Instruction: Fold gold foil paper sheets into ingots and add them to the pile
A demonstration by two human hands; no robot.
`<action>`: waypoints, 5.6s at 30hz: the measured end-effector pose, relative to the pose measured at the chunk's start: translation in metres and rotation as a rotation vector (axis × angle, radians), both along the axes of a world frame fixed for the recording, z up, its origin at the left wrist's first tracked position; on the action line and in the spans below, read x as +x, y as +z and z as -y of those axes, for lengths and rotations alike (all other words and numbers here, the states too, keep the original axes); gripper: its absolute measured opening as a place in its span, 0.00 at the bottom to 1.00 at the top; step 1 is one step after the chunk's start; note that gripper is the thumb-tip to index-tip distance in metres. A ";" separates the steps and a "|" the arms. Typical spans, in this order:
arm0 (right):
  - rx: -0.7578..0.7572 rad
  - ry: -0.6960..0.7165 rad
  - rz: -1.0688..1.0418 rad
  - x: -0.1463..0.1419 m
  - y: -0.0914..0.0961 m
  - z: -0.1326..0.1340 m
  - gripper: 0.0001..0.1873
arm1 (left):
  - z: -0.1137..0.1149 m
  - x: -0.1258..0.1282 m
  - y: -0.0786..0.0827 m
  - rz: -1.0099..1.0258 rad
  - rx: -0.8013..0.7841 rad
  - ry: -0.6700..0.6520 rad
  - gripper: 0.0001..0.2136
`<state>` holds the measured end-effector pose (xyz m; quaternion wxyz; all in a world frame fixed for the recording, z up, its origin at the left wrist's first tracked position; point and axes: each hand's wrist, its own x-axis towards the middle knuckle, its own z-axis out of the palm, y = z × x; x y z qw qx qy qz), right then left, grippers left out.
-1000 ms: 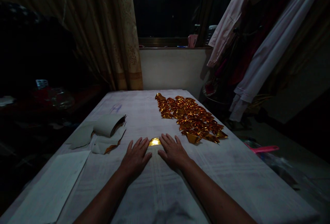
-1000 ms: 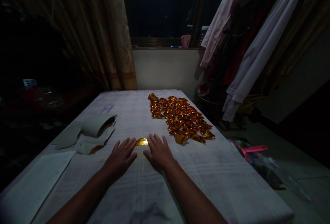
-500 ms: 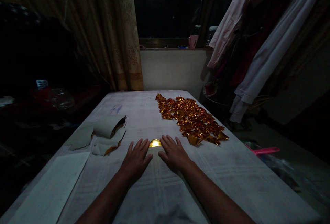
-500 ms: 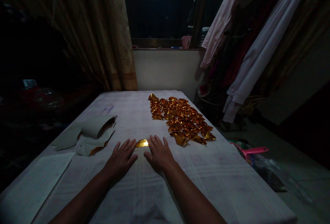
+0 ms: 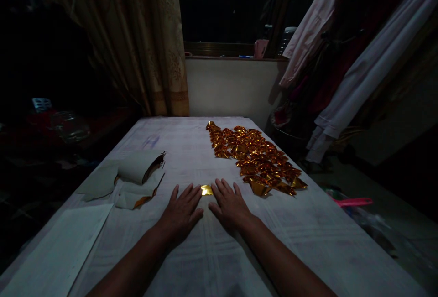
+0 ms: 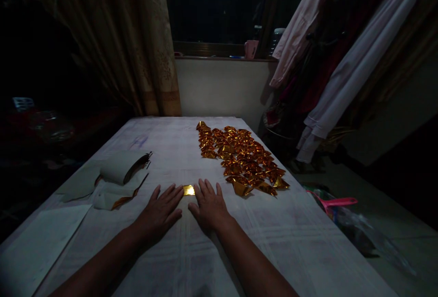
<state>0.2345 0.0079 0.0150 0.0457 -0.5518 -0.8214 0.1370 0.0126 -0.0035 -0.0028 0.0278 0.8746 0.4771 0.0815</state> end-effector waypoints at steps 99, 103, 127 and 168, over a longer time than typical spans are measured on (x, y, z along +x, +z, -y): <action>0.291 0.059 -0.421 0.022 -0.014 -0.006 0.22 | -0.043 0.007 0.013 0.625 0.014 -0.005 0.07; 0.325 0.076 -0.401 0.022 -0.016 -0.008 0.18 | -0.046 0.005 0.008 0.634 -0.012 0.008 0.07; 0.671 0.200 -0.363 0.009 -0.013 -0.008 0.04 | -0.035 0.012 0.010 0.378 0.278 -0.220 0.11; 0.447 0.274 -0.448 0.005 -0.014 -0.005 0.09 | -0.034 0.013 0.012 0.505 -0.045 -0.096 0.14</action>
